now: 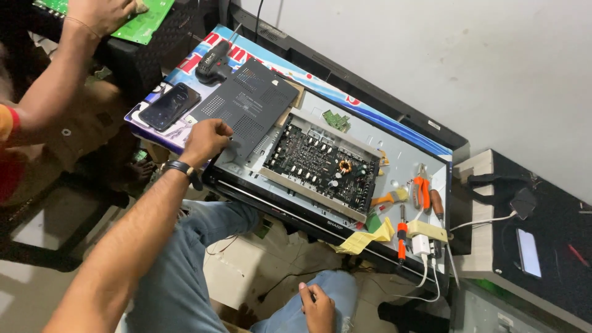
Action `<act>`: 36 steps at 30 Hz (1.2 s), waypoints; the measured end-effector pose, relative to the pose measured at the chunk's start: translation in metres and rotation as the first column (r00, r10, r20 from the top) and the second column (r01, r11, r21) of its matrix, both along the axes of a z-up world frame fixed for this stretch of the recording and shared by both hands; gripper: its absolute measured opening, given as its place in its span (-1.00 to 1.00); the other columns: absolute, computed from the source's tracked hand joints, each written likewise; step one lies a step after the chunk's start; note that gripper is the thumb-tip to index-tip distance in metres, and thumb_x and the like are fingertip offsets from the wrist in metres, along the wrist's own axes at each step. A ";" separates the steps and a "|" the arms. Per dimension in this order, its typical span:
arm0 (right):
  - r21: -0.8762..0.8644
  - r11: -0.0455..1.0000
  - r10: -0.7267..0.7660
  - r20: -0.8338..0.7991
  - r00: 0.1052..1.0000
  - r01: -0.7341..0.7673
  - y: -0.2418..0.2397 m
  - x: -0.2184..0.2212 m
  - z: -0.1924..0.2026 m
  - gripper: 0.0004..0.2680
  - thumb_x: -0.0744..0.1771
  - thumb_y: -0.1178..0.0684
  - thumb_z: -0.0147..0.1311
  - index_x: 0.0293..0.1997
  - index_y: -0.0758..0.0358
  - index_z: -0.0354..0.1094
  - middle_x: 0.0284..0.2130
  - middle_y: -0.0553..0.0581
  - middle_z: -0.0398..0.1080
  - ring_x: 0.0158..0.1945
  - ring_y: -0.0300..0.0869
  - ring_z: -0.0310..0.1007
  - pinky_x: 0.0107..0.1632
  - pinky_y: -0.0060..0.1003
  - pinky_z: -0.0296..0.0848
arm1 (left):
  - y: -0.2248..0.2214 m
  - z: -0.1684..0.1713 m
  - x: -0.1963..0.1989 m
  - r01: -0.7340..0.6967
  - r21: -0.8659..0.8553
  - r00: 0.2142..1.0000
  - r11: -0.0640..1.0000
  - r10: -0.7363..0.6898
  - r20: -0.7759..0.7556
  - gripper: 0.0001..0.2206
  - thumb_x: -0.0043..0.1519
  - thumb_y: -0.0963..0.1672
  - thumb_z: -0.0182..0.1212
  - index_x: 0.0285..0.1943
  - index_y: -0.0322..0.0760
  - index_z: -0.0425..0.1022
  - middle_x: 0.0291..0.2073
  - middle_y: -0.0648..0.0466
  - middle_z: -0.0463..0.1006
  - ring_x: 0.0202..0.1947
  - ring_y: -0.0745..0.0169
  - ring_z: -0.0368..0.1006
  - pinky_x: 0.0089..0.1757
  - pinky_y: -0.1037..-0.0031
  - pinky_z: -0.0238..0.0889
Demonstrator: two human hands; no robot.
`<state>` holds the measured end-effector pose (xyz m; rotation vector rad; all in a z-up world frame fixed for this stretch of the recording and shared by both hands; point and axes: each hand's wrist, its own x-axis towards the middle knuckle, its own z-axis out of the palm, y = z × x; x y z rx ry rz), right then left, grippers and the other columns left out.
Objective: Inspecting and probing the internal circuit boards and components of a disassembled television using a screwdriver.
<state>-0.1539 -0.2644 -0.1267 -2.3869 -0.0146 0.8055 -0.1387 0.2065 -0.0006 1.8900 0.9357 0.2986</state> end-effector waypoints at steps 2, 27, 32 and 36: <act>-0.013 1.000 -0.001 -0.022 1.000 0.000 0.003 -0.001 0.009 -0.64 0.40 -0.23 0.07 -0.54 0.13 0.19 -0.65 0.08 0.28 -0.48 -0.22 0.34 -0.24 -0.26 0.20 | 0.000 -0.008 0.005 0.069 0.076 0.998 0.995 -0.069 -0.005 -0.90 0.15 -0.20 0.31 -0.20 -0.16 0.60 -0.21 0.11 0.66 -0.16 0.22 0.53 -0.09 0.35 0.40; -0.076 0.997 0.008 0.012 1.000 -0.008 0.009 -0.003 0.019 -0.69 0.35 -0.27 0.07 -0.50 0.09 0.32 -0.63 0.02 0.43 -0.41 -0.23 0.53 -0.20 -0.32 0.29 | -0.013 -0.031 0.020 0.457 0.249 0.888 0.854 -0.424 -0.178 -0.82 0.28 -0.29 0.08 -0.23 -0.22 0.59 -0.22 0.02 0.66 -0.22 0.11 0.59 -0.09 0.35 0.52; -0.097 0.995 0.000 -0.002 1.000 0.000 0.014 -0.004 0.031 -0.69 0.35 -0.28 0.07 -0.49 0.08 0.33 -0.63 0.01 0.44 -0.40 -0.23 0.53 -0.18 -0.34 0.30 | -0.029 -0.030 0.026 0.462 0.275 0.884 0.843 -0.414 -0.216 -0.83 0.26 -0.27 0.09 -0.18 -0.19 0.59 -0.21 0.05 0.66 -0.20 0.17 0.58 -0.17 0.39 0.53; -0.074 0.997 -0.021 -0.017 1.000 0.020 0.013 -0.004 0.029 -0.69 0.35 -0.26 0.08 -0.49 0.11 0.31 -0.62 0.04 0.44 -0.39 -0.23 0.58 -0.17 -0.35 0.32 | -0.037 -0.047 0.035 0.456 0.417 0.884 0.787 -0.342 -0.320 -0.80 0.27 -0.30 0.09 -0.17 -0.19 0.58 -0.35 0.06 0.63 -0.34 0.17 0.55 -0.28 0.38 0.51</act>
